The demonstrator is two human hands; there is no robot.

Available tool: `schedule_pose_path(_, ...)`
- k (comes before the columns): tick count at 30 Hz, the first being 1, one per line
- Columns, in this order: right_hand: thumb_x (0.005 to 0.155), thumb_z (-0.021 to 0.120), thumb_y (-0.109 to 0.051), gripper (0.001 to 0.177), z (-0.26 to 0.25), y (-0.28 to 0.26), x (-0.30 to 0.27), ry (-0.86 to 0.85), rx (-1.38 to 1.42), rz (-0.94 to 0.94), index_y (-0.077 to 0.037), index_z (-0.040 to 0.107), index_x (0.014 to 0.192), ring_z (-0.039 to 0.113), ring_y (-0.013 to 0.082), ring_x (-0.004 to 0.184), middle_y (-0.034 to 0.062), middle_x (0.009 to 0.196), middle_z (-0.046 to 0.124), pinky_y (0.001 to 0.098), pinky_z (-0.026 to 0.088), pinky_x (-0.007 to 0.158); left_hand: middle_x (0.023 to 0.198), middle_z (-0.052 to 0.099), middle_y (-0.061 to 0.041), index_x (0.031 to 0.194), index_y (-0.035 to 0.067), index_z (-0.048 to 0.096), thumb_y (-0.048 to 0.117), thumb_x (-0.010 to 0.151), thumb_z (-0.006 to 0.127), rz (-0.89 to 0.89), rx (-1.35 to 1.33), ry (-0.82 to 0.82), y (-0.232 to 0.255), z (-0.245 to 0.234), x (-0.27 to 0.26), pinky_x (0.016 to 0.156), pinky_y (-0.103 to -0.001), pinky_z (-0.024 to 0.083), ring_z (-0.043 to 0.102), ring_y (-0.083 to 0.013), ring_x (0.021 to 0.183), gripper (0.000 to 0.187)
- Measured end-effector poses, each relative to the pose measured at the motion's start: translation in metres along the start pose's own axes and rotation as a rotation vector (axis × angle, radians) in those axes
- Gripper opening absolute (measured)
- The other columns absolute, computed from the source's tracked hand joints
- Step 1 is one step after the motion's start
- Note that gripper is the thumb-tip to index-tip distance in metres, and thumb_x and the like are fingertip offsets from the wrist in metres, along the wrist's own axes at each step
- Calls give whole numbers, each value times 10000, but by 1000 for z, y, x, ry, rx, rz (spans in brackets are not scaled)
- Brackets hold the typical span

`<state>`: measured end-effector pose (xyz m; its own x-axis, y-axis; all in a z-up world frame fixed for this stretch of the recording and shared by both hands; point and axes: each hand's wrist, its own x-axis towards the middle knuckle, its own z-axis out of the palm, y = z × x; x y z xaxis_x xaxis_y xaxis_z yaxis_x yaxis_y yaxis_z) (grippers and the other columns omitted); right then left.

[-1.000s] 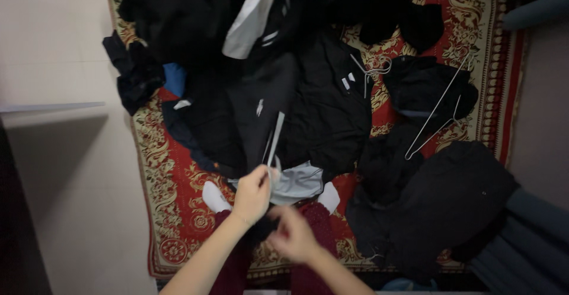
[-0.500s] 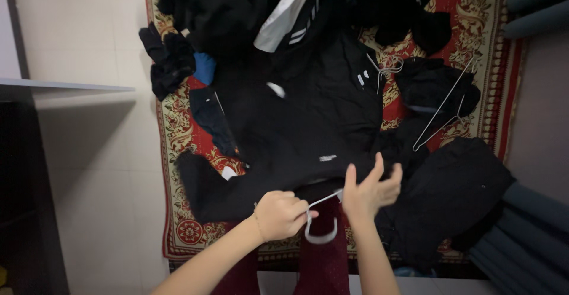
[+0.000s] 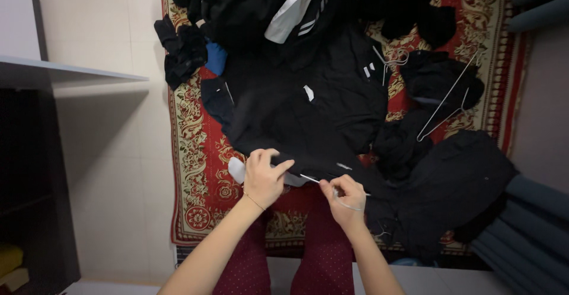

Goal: The person sits on a patterned rug and picks up black garments from a pile. They place each garment onto a hanger, smooth the fabric, and then hang the hanger in a nearby wardrobe. The person repeats this process for several items, including t-shirts and pants.

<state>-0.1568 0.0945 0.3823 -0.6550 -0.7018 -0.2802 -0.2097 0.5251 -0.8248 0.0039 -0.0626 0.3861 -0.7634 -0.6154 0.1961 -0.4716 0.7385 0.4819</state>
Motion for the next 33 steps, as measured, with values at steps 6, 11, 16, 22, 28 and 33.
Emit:
schedule_pose_path(6, 835, 796, -127, 193, -14, 12, 2, 147, -176, -328, -50, 638, 756, 611, 292, 645, 93, 711, 628, 415, 454, 621, 1127, 747, -14, 1177, 149, 733, 74, 777, 686, 241, -10, -135, -20, 15, -7, 1029, -496, 486, 676, -219, 1083, 409)
schedule_pose_path(11, 916, 720, -82, 119, -39, 15, 17, 178, -278, -371, -65, 653, 819, 640, 305, 855, 77, 872, 673, 447, 471, 822, 1173, 755, -52, 1148, 95, 721, 182, 907, 760, 258, -172, -130, 0, 6, 6, 901, -467, 559, 709, -238, 1064, 260)
schedule_pose_path(16, 964, 693, -110, 94, -71, 2, 31, 314, -334, -415, -71, 667, 883, 636, 309, 1057, 77, 1057, 697, 420, 469, 953, 1114, 764, -37, 1095, 88, 735, 166, 892, 771, 256, -155, 12, 24, -30, 15, 914, -458, 578, 733, -235, 1058, 220)
schedule_pose_path(22, 1019, 675, -109, 105, -102, -22, 40, 451, -310, -243, -79, 717, 927, 604, 308, 1065, 103, 1100, 687, 405, 471, 931, 1109, 762, -37, 1078, 81, 735, 112, 870, 750, 288, -133, 107, 54, -84, 37, 903, -441, 598, 733, -220, 1081, 210)
schedule_pose_path(28, 1068, 623, -135, 139, -122, -32, 66, 481, 125, -15, -49, 665, 967, 613, 129, 773, 24, 883, 660, 273, 485, 698, 1070, 768, -52, 1059, 62, 729, 126, 899, 779, 365, -160, 171, 74, -128, 60, 674, -343, 558, 720, -196, 851, 180)
schedule_pose_path(33, 1096, 578, -161, 210, -140, -68, 73, 408, 233, -71, -34, 638, 939, 580, 126, 650, 11, 743, 624, 274, 470, 613, 934, 672, -65, 1010, 92, 698, 244, 866, 764, 353, -99, 233, 86, -166, 80, 571, -334, 521, 660, -237, 679, 220)
